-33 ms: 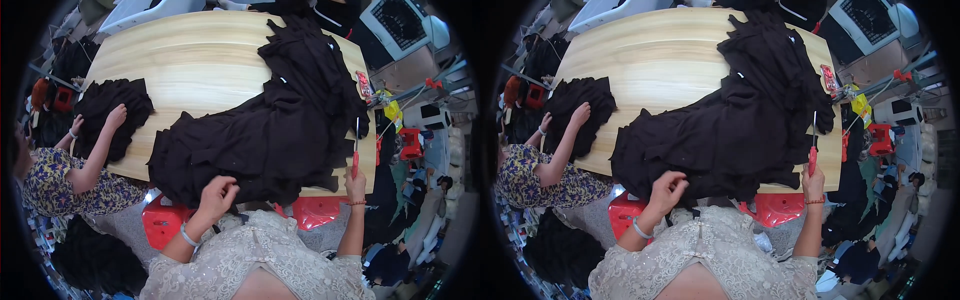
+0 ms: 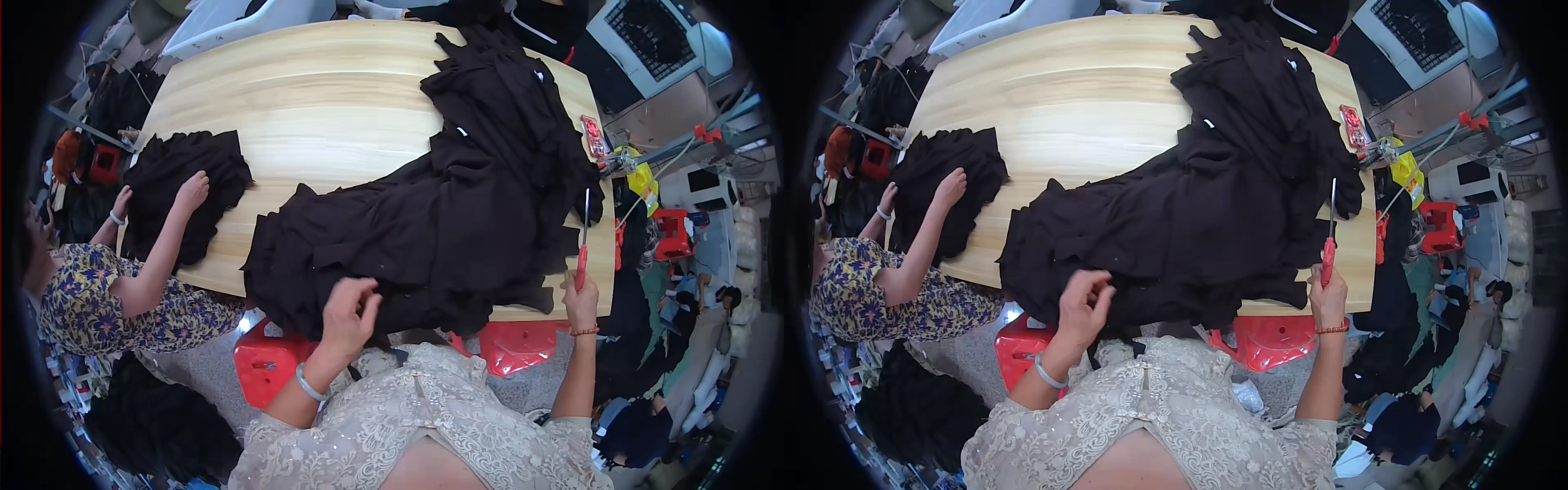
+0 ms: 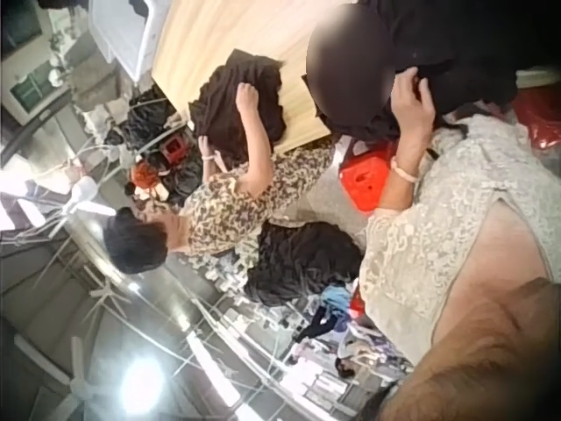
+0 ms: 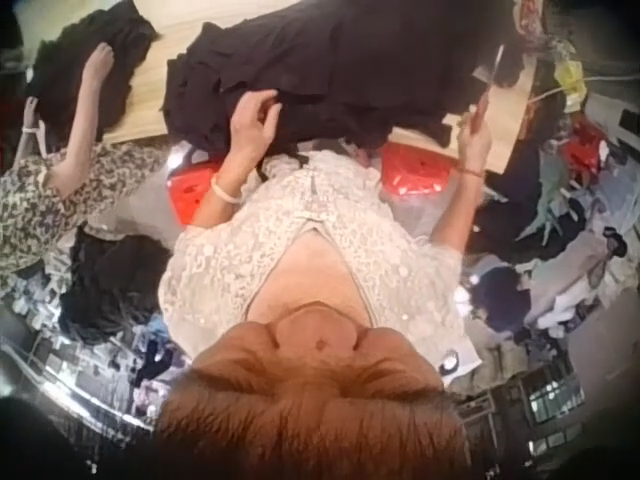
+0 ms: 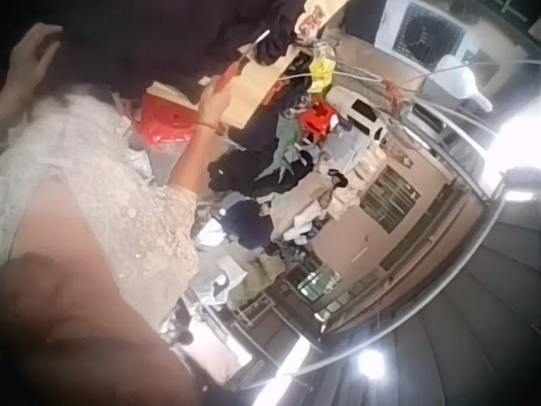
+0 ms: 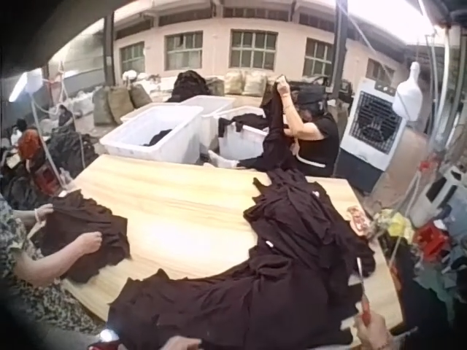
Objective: Trimming loose threads from black garments using scissors on a factory workbench.
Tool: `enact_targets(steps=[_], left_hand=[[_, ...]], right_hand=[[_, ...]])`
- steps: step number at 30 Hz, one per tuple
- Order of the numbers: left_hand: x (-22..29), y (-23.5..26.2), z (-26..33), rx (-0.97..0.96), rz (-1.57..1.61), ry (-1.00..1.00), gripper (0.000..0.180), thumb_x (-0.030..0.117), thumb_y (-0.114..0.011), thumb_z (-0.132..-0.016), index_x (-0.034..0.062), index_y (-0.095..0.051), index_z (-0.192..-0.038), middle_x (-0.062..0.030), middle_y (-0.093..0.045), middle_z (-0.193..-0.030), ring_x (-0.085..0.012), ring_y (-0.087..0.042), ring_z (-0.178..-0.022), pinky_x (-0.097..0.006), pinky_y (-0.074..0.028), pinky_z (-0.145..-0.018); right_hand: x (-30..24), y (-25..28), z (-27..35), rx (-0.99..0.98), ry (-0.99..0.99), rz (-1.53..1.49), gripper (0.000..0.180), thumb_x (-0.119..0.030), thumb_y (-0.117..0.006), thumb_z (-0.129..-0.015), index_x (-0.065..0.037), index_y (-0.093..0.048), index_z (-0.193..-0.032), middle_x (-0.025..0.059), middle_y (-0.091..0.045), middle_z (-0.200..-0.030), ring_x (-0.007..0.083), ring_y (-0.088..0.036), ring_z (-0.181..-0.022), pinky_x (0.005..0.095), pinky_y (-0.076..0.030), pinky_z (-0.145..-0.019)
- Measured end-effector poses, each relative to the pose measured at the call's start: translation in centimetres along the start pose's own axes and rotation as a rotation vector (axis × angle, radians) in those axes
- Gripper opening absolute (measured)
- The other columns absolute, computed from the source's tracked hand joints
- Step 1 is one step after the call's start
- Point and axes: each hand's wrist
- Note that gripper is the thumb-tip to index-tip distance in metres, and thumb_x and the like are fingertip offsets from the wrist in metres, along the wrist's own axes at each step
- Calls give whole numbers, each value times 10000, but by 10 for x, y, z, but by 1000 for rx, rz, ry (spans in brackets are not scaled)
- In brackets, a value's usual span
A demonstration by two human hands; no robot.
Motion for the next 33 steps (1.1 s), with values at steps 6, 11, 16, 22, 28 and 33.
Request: enact_targets(steps=[6, 11, 16, 22, 28, 33], left_hand=[[-27, 33, -49, 191, -561, -347, 402, 5, -609, -685, 79, -614, -1081, -106, -576, -1009, -302, -537, -1035, -421, -385, -922], [-35, 75, -56, 169, -565, -461, 329, -27, -587, -602, 46, -630, -920, -132, -623, -933, -321, -597, -926, -424, -452, -809], [-66, 125, -52, -182, -407, 128, 150, -49, -612, -666, 35, -592, -788, -124, -554, -816, -319, -561, -827, -407, -439, -736], [31, 98, -144, -395, 402, 73, 167, 46, -574, -907, -24, -613, -1054, -118, -625, -1096, -201, -604, -1007, -337, -475, -927], [82, -94, -266, -776, 1169, 622, 686, 411, -578, -933, -78, -368, -1366, -275, -469, -1332, -391, -480, -1234, -482, -365, -1079], [46, -229, -351, -488, 894, 567, 1192, 538, -807, -692, -133, -145, -1423, -277, -313, -1438, -317, -370, -1322, -398, -322, -1100]], right_hand=[[-42, -10, -1, 105, 249, -285, 227, -213, -617, -923, 7, -647, -969, 146, -659, -741, 213, -656, -688, 333, -493, -628], [-102, -45, -14, 90, 242, -1, 265, -279, -621, -873, -21, -611, -931, 244, -639, -818, 446, -616, -802, 510, -494, -681], [-95, -72, -25, 28, 140, 1, 280, -281, -643, -870, -15, -618, -955, 257, -628, -782, 450, -609, -810, 506, -484, -685], [-48, -19, -64, 299, 8, -8, 303, -307, -644, -871, -6, -626, -896, 257, -619, -764, 447, -611, -775, 504, -477, -676], [-4, 16, -176, 314, -49, 173, 388, -394, -636, -867, -9, -633, -914, 267, -635, -794, 439, -622, -808, 497, -491, -709], [17, -2, -275, 179, -16, 114, 582, -549, -661, -798, 17, -622, -931, 276, -646, -880, 433, -624, -890, 481, -495, -804]])
Point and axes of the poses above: each hand's wrist, its own z-axis away from the middle knuckle, its own y-axis out of the back of the hand, x = y × z
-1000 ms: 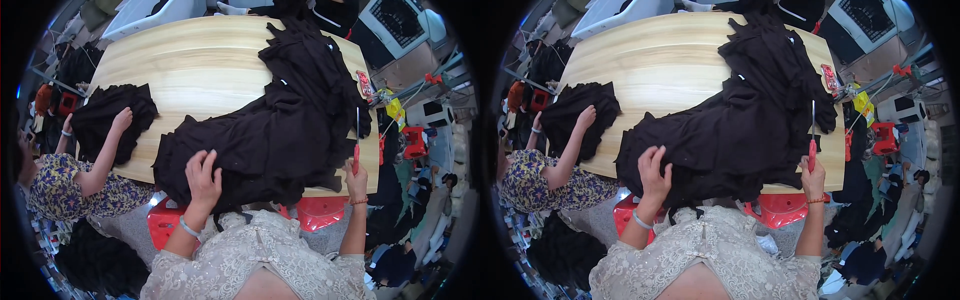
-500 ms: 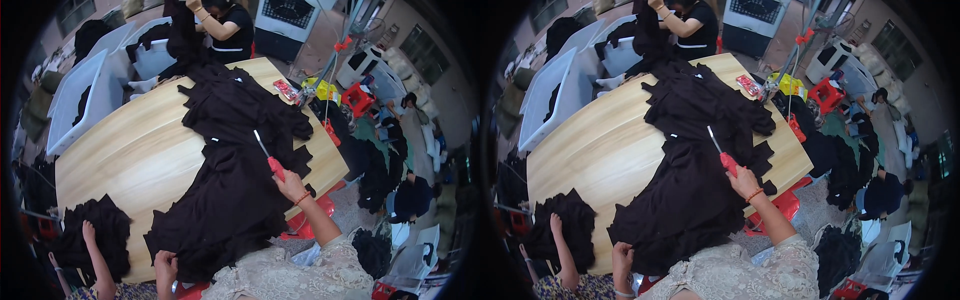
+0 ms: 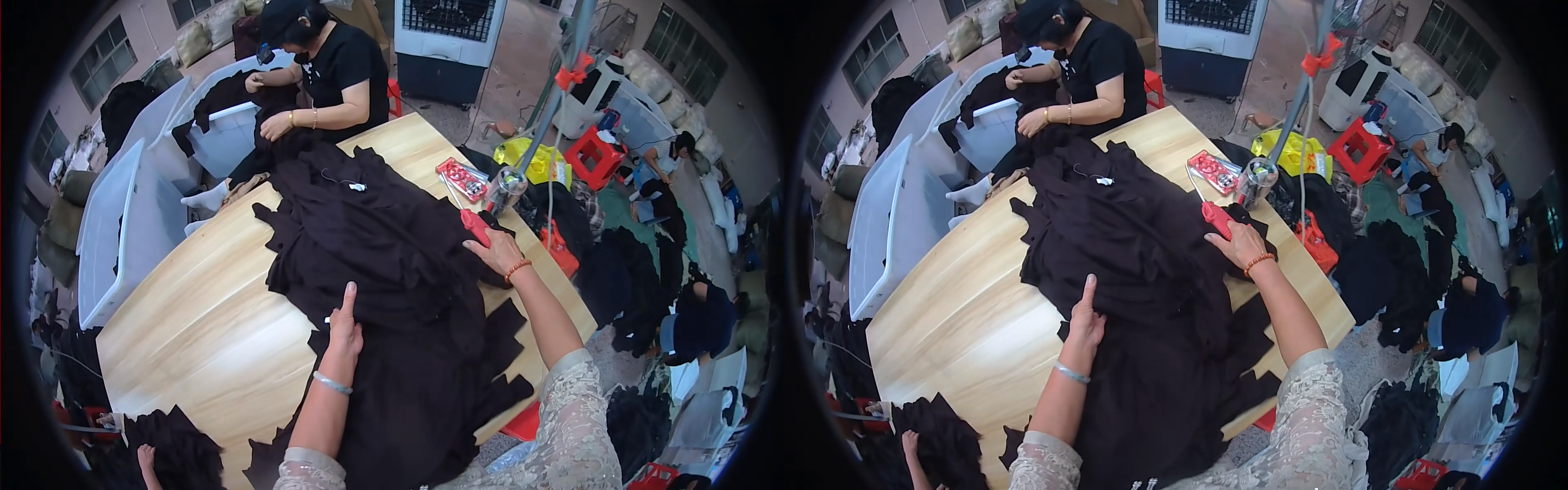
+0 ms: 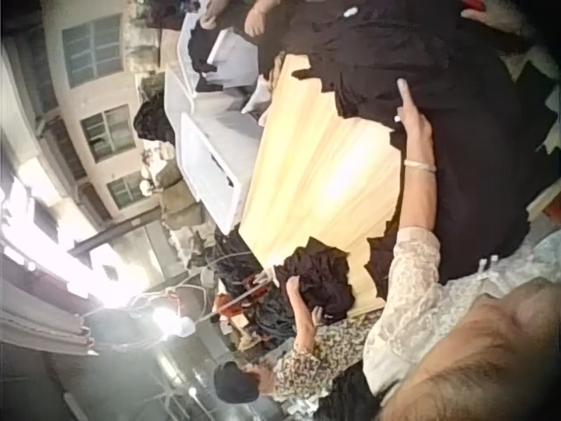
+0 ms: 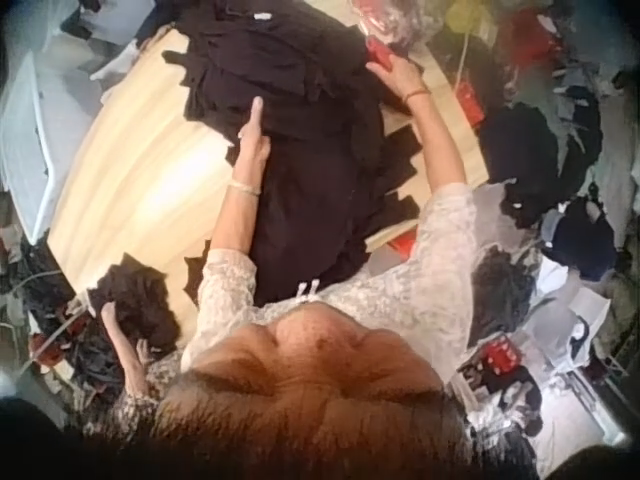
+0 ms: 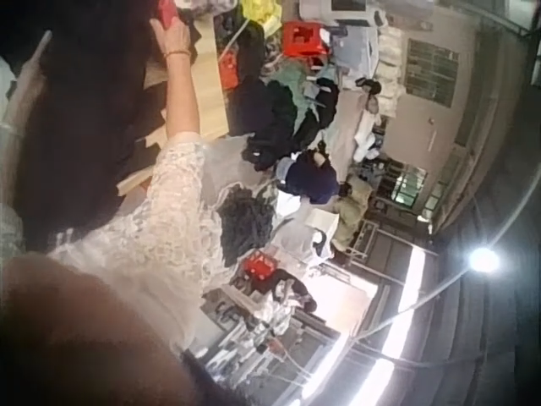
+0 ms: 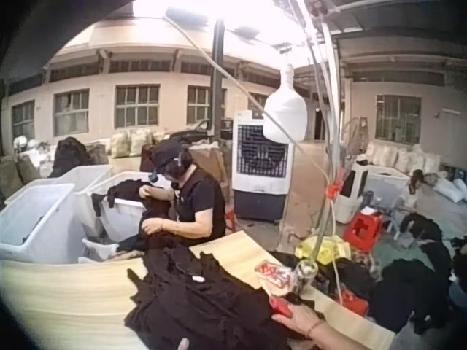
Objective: Trimming loose threads from black garments using scissors on a factory workbench.
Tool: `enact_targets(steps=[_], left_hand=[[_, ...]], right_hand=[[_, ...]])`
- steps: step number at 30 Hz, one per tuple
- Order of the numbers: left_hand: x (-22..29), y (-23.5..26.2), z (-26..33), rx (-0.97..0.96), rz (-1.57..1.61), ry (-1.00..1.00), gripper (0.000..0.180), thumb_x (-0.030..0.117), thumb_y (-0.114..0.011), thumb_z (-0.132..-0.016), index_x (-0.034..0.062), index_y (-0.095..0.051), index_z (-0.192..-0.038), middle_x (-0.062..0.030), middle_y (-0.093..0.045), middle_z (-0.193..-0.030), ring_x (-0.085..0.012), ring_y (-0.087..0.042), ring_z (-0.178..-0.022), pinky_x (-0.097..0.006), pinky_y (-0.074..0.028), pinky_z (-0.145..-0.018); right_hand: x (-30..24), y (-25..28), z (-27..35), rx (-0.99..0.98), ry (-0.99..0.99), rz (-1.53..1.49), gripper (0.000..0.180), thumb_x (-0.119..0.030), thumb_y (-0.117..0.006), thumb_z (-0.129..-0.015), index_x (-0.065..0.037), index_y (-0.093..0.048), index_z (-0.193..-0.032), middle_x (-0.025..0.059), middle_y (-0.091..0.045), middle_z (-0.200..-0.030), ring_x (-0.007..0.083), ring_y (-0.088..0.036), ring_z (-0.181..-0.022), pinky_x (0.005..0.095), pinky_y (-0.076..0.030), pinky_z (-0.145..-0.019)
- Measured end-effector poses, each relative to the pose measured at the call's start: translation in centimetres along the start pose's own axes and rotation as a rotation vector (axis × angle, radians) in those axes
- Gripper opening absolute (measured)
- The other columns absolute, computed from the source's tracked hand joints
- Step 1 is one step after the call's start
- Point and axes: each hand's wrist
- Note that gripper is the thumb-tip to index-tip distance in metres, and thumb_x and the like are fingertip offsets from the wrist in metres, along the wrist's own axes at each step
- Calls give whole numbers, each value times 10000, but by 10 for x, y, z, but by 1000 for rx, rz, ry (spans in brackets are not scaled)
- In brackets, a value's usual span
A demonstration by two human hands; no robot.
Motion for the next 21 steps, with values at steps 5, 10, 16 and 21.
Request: enact_targets(steps=[5, 10, 16, 21], left_hand=[[-16, -26, -35, 399, -245, 4, 1423, 564, -838, -625, -123, 109, -1436, -259, -98, -1542, -308, -134, -1444, -369, -157, -1169], [-6, -17, -27, 219, -198, -68, 1236, 521, -816, -689, -132, -78, -1435, -230, -257, -1498, -305, -273, -1391, -362, -246, -1139], [5, -22, -46, 38, 180, 92, 704, 342, -746, -832, -167, -459, -1224, -229, -590, -1192, -303, -623, -1052, -422, -530, -916], [18, -32, -52, 105, 81, 69, 525, 307, -692, -879, -131, -560, -1137, -191, -659, -1051, -261, -684, -881, -365, -591, -762]], right_hand=[[36, -33, -56, -132, -156, 34, 689, -577, -664, -776, 34, -564, -1080, 280, -630, -1053, 412, -605, -1022, 453, -482, -871], [41, -71, -67, -376, -38, -147, 456, -297, -651, -832, 44, -584, -1127, 228, -661, -1061, 293, -641, -1009, 388, -487, -883], [9, -89, -38, -627, 107, -812, 345, -187, -553, -897, 52, -612, -1139, 107, -683, -1086, 133, -600, -1017, 303, -465, -906], [-37, -69, -31, -660, 236, -917, 307, -115, -620, -856, 48, -625, -1116, 65, -677, -1057, 115, -588, -977, 291, -471, -887]])
Point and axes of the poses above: each hand's wrist, its own z-axis away from the middle knuckle, its own y-axis out of the back of the hand, x = y × z
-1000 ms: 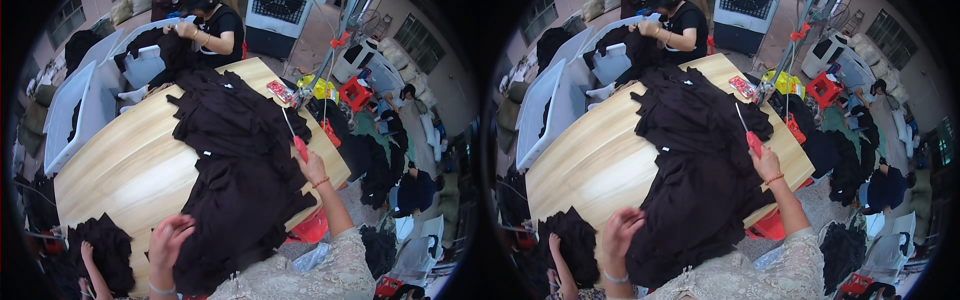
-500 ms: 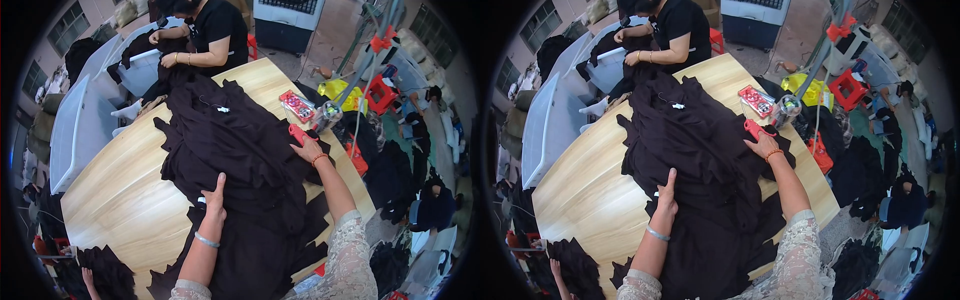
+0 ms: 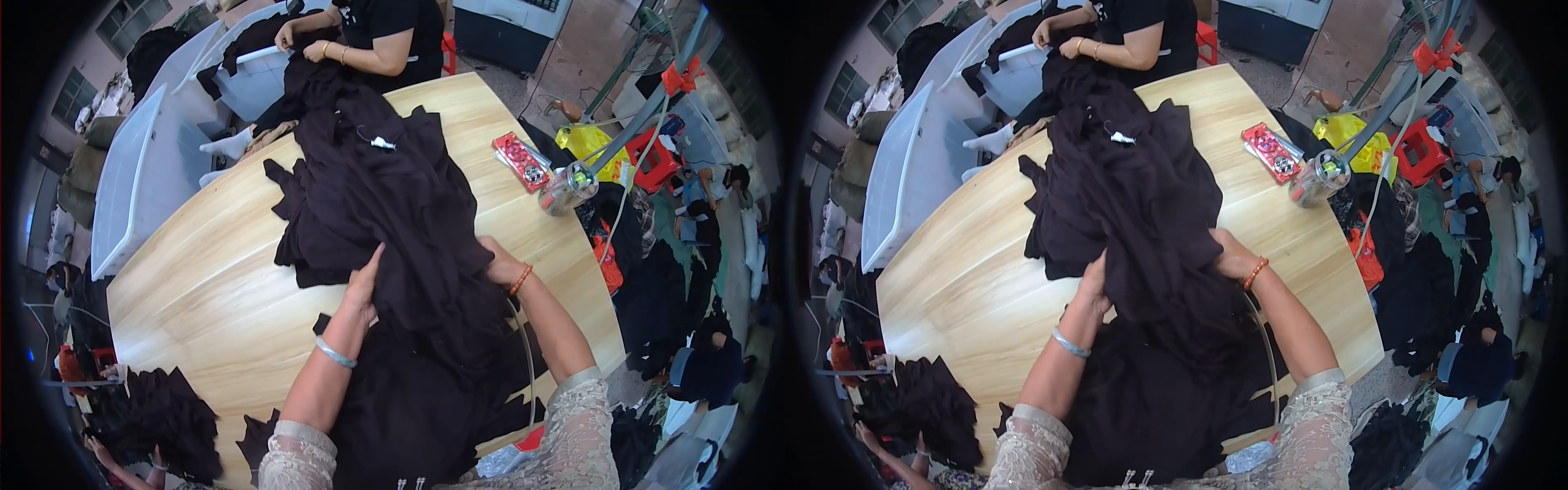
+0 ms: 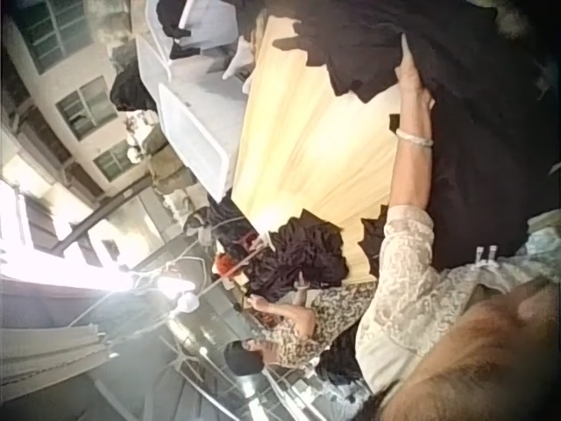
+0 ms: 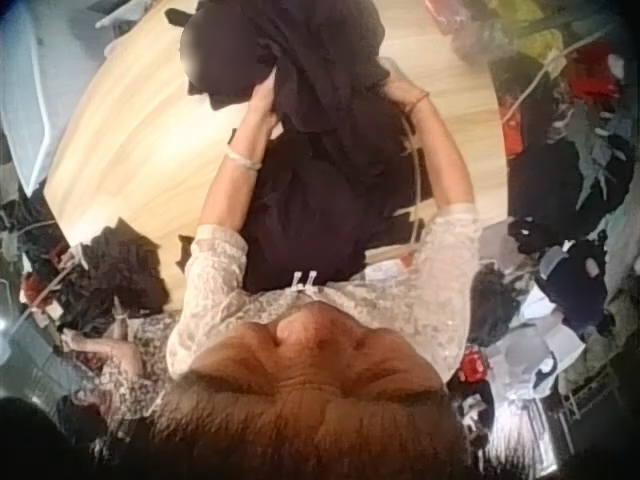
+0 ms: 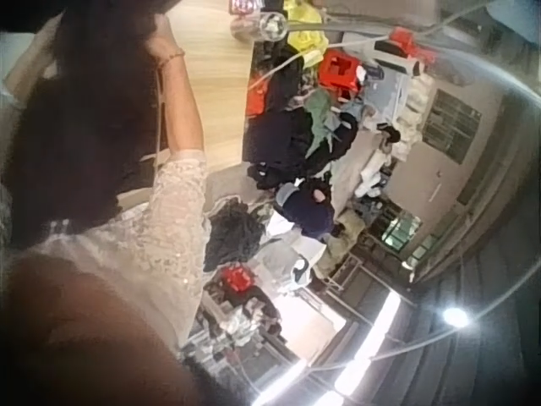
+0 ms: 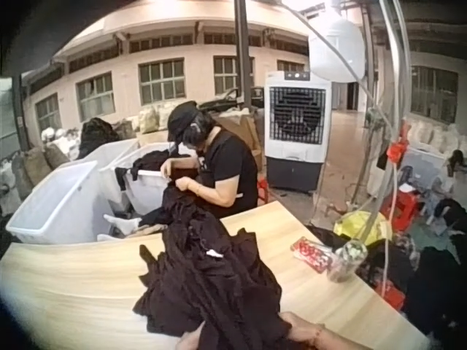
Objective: Trimming loose threads from black garments using scissors on a factory workbench.
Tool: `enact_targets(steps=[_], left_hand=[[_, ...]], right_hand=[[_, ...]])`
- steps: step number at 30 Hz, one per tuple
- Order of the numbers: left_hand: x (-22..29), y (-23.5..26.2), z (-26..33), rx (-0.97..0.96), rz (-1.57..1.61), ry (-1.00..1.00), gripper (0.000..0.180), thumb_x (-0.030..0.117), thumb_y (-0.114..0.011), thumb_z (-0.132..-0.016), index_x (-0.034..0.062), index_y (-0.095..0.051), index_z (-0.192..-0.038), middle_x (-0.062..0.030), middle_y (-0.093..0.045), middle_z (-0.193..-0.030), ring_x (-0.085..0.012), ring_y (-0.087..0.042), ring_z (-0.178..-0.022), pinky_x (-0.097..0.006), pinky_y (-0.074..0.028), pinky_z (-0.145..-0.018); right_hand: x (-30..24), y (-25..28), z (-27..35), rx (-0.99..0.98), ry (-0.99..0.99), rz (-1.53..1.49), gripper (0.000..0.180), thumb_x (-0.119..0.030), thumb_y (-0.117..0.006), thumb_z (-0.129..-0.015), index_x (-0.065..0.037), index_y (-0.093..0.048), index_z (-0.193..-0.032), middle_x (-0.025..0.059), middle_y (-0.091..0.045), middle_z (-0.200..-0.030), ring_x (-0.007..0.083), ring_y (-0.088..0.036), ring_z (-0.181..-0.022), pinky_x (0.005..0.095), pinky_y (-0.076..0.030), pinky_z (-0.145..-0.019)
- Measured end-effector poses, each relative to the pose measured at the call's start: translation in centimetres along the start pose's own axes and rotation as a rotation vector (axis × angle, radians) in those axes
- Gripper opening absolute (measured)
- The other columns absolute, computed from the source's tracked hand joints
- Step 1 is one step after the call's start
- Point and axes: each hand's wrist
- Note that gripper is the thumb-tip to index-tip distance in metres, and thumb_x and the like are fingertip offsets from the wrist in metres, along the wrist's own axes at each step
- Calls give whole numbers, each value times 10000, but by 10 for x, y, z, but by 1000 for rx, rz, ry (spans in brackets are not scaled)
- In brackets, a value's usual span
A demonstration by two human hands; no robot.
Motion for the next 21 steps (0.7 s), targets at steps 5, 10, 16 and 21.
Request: enact_targets(steps=[5, 10, 16, 21], left_hand=[[37, 17, -4, -221, -88, -134, 565, 326, -625, -903, -67, -481, -1283, -182, -565, -1229, -288, -582, -1071, -372, -487, -909], [48, 79, 56, -321, -222, -145, 717, 376, -640, -876, -46, -384, -1397, -207, -471, -1387, -315, -484, -1260, -399, -392, -1073], [116, 32, 54, -315, -357, -145, 744, 356, -689, -837, -51, -394, -1386, -203, -483, -1376, -308, -488, -1253, -393, -394, -1066], [154, 128, 186, -486, -520, -182, 768, 339, -730, -805, -56, -402, -1377, -200, -492, -1366, -303, -491, -1247, -388, -396, -1060]], right_hand=[[-72, 0, 8, 54, 44, -155, 355, 54, -638, -760, 66, -603, -1113, 90, -671, -1055, 141, -609, -978, 291, -487, -874], [-155, -13, 50, 242, 136, -155, 379, 46, -657, -796, 53, -569, -1165, 83, -627, -1126, 149, -600, -1013, 297, -485, -902], [-212, -34, 146, 87, 315, 103, 502, -38, -563, -923, 2, -357, -1379, 168, -441, -1393, 227, -480, -1251, 360, -417, -1026], [-266, -145, 228, -10, 316, 3, 627, -38, -744, -749, 39, -452, -1298, 114, -609, -1137, 220, -624, -996, 328, -498, -877]])
Point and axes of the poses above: each hand's wrist, its own z-axis away from the middle knuckle, its own y-axis out of the back of the hand, x = y × z
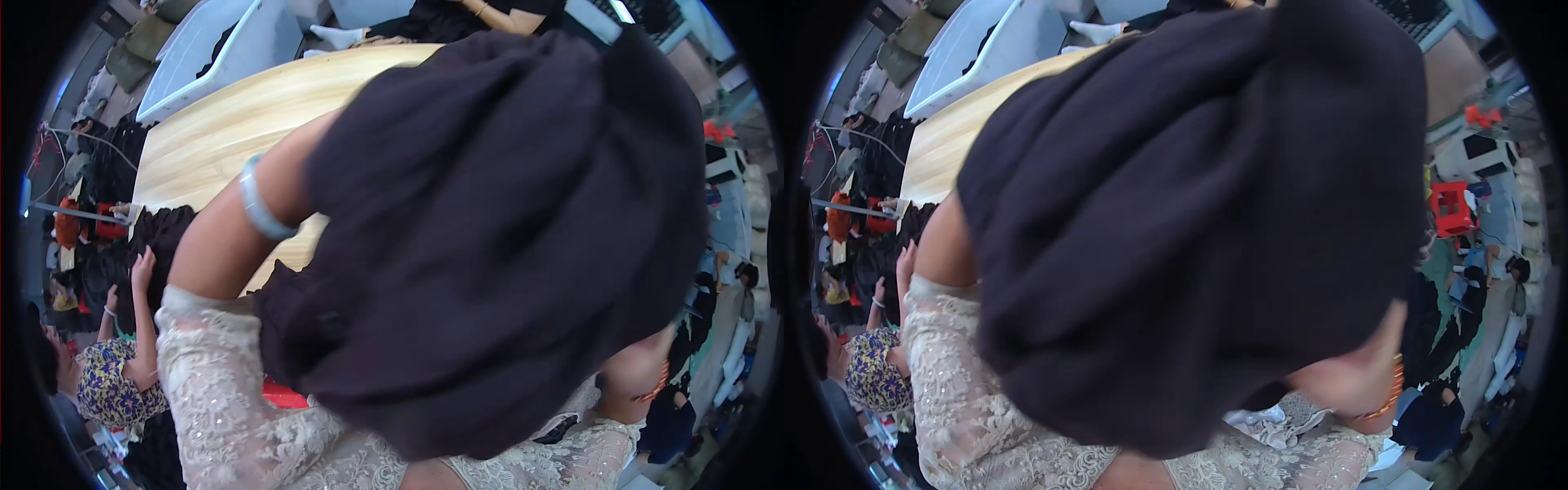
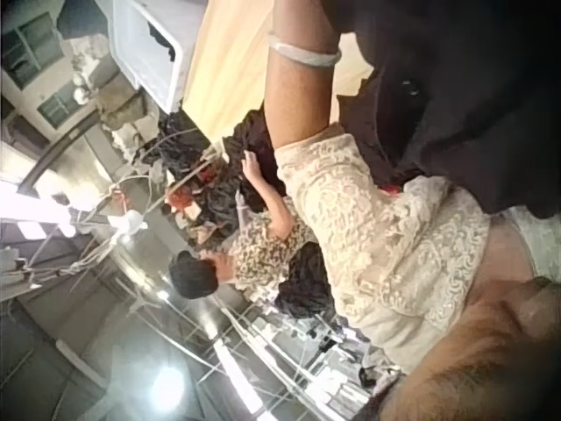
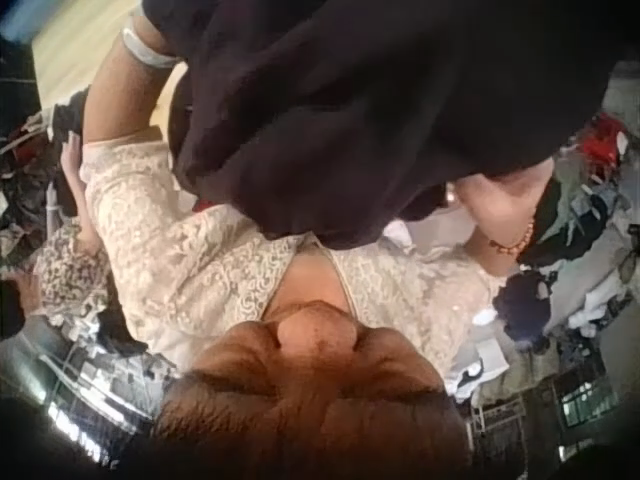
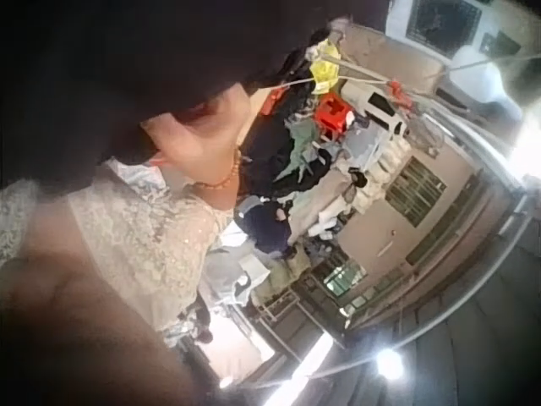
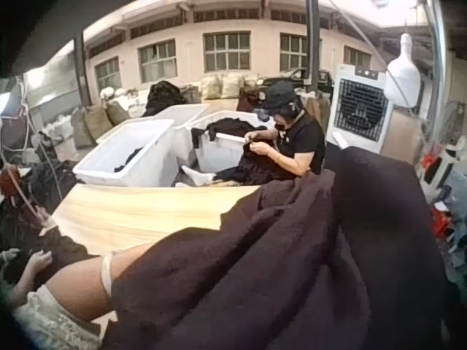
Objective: Trimming loose threads from black garments using scissors on a factory workbench.
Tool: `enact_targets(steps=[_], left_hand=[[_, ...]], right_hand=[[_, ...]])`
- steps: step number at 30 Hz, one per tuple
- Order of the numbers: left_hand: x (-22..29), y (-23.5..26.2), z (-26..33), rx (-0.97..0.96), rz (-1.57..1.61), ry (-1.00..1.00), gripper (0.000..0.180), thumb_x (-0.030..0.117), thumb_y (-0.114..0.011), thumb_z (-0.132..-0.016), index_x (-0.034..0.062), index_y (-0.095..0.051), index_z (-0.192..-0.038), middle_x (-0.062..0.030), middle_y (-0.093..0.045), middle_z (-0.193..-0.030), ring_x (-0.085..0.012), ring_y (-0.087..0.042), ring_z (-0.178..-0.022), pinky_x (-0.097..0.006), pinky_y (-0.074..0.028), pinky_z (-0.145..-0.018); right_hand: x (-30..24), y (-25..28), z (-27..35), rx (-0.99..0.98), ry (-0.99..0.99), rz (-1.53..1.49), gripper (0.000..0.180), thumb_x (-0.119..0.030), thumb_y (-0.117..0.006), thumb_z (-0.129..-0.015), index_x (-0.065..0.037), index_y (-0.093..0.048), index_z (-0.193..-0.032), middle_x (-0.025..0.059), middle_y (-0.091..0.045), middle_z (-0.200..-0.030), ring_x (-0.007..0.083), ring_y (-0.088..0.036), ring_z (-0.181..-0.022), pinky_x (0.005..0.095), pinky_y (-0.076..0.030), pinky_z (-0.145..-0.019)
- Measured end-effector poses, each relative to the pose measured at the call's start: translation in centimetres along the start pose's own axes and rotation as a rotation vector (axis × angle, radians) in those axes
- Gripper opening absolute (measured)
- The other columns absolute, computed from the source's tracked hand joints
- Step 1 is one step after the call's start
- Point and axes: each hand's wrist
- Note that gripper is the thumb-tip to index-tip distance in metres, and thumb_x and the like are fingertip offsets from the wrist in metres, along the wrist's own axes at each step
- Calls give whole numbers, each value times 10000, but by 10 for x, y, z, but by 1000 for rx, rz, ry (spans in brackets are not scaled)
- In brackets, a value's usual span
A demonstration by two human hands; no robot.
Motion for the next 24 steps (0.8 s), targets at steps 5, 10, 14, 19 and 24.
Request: enact_targets(steps=[5, 10, 14, 19, 24], left_hand=[[-22, 44, 202, -255, -218, -59, 794, 322, -771, -772, -60, -410, -1367, -197, -502, -1357, -298, -494, -1242, -382, -398, -1054], [-127, -3, 193, 4, -648, 79, 949, 376, -832, -669, -44, -374, -1386, -182, -476, -1387, -314, -464, -1274, -395, -371, -1072], [-218, -13, 197, 694, -1197, 36, 537, 259, -738, -691, -24, -508, -1085, -209, -550, -1041, -411, -549, -959, -487, -455, -816], [-207, -49, 201, 803, -1084, -12, 590, 124, -647, -721, 28, -465, -1274, -183, -513, -1173, -357, -477, -1139, -514, -314, -1033], [-200, -117, 194, 642, -1409, -286, 488, 145, -660, -672, 36, -593, -1143, -174, -503, -1164, -320, -460, -1165, -549, -283, -1042]], right_hand=[[-22, -113, 19, -448, -26, 67, 361, -235, -750, -809, 3, -611, -1042, 152, -634, -773, 375, -617, -656, 402, -482, -611], [106, -215, 53, -595, -229, 210, 329, -240, -706, -815, 38, -562, -915, 257, -617, -814, 426, -617, -797, 446, -481, -692], [131, -224, 73, -816, -201, 385, 187, -136, -613, -843, 17, -598, -949, 232, -650, -917, 388, -633, -896, 447, -496, -763], [55, -132, 53, -801, -384, 148, 287, -79, -569, -916, -54, -614, -1198, 116, -694, -1053, 211, -661, -1023, 316, -495, -901], [23, -94, -23, -53, -73, 555, 268, -111, -656, -890, -5, -626, -1134, 120, -700, -997, 185, -667, -923, 306, -513, -799]])
Point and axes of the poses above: each hand's wrist, its own z-axis away from the middle knuckle, its own y-axis out of the back of the hand, x = y × z
